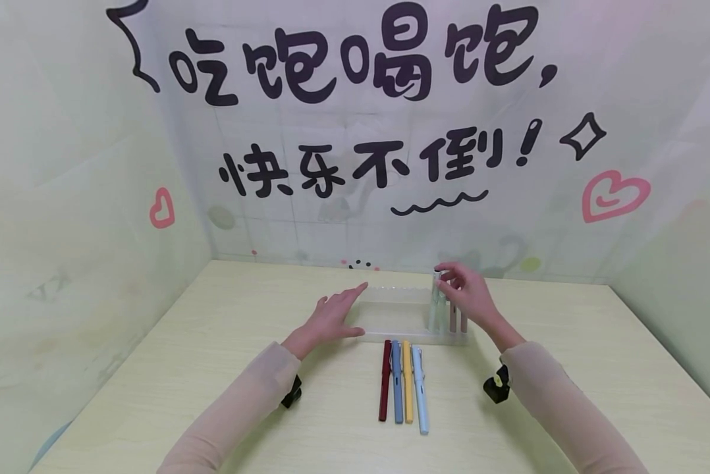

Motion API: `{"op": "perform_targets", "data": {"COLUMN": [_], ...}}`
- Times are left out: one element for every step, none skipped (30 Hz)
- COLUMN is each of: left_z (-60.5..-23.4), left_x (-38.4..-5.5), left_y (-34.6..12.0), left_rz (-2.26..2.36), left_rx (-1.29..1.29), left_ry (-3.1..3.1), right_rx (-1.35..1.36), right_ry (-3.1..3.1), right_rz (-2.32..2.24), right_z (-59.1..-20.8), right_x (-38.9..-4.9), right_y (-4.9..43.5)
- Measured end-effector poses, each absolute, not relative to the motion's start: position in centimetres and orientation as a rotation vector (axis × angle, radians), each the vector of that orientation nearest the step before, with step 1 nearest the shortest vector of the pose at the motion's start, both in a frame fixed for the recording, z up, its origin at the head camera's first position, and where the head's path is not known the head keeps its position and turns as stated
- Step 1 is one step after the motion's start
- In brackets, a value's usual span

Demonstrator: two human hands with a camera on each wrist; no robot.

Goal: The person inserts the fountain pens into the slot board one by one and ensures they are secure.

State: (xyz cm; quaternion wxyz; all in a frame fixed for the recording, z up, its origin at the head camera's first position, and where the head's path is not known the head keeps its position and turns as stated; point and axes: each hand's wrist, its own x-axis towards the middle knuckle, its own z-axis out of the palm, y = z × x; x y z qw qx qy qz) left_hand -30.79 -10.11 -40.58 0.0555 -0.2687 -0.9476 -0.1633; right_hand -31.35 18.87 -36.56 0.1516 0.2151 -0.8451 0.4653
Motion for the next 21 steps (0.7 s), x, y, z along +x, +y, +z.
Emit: {"op": "perform_targets", "data": {"left_z": [-40.57,-40.57,-40.57,-40.54,-40.50,-40.47,-40.44,-40.43,-40.42,-40.40,-40.44,-40.49,-40.53,-40.57,-40.59,-40.60,-40.60,-40.61,-40.61,-40.60,-40.59], "left_x": [-30.79,-30.79,-30.80,-30.78,-30.75,-30.72,-30.70,-30.68,-30.67,-30.65,-30.66,-30.67,-30.69,-30.71,-30.72,-30.73,-30.74,-30.74,-30.74,-30.74,-30.74], "left_y": [-10.11,-10.11,-10.11,-10.10,-10.09,-10.09,-10.08,-10.07,-10.06,-10.05,-10.05,-10.05,-10.05,-10.05,-10.05,-10.05,-10.05,-10.05,-10.05,-10.06,-10.07], "left_rz": [-0.498,-0.500,-0.501,-0.501,-0.504,-0.507,-0.508,-0.506,-0.504,-0.503,-0.502,-0.498,-0.494,-0.489,-0.488,-0.486,-0.486,-0.484,-0.486,-0.487,-0.487], "left_rx": [-0.815,-0.816,-0.816,-0.815,-0.814,-0.813,-0.813,-0.813,-0.812,-0.811,-0.811,-0.811,-0.811,-0.812,-0.811,-0.812,-0.814,-0.816,-0.817,-0.818,-0.819], "left_ry": [-2.876,-2.876,-2.877,-2.878,-2.879,-2.880,-2.880,-2.880,-2.881,-2.880,-2.880,-2.880,-2.880,-2.879,-2.881,-2.881,-2.881,-2.880,-2.878,-2.876,-2.876], "right_rx": [0.627,0.633,0.641,0.644,0.648,0.651,0.651,0.651,0.651,0.652,0.652,0.652,0.650,0.651,0.650,0.651,0.647,0.644,0.638,0.634,0.631], "right_ry": [-2.427,-2.430,-2.431,-2.433,-2.435,-2.437,-2.443,-2.450,-2.456,-2.462,-2.470,-2.480,-2.489,-2.495,-2.501,-2.507,-2.513,-2.516,-2.519,-2.522,-2.526], "right_rz": [1.331,1.328,1.324,1.323,1.324,1.326,1.329,1.332,1.336,1.339,1.341,1.339,1.325,1.309,1.290,1.264,1.241,1.212,1.188,1.172,1.159], "right_z": [-36.57,-36.57,-36.56,-36.54,-36.53,-36.51,-36.49,-36.46,-36.43,-36.40,-36.35,-36.29,-36.22,-36.15,-36.10,-36.05,-36.00,-35.97,-35.95,-35.95,-35.99], "right_x": [-31.34,-31.33,-31.33,-31.32,-31.33,-31.33,-31.35,-31.38,-31.40,-31.42,-31.43,-31.44,-31.45,-31.47,-31.50,-31.55,-31.62,-31.70,-31.75,-31.83,-31.94], "right_y": [18.88,18.88,18.88,18.87,18.86,18.85,18.84,18.81,18.80,18.79,18.78,18.77,18.76,18.76,18.77,18.78,18.80,18.81,18.81,18.80,18.81]}}
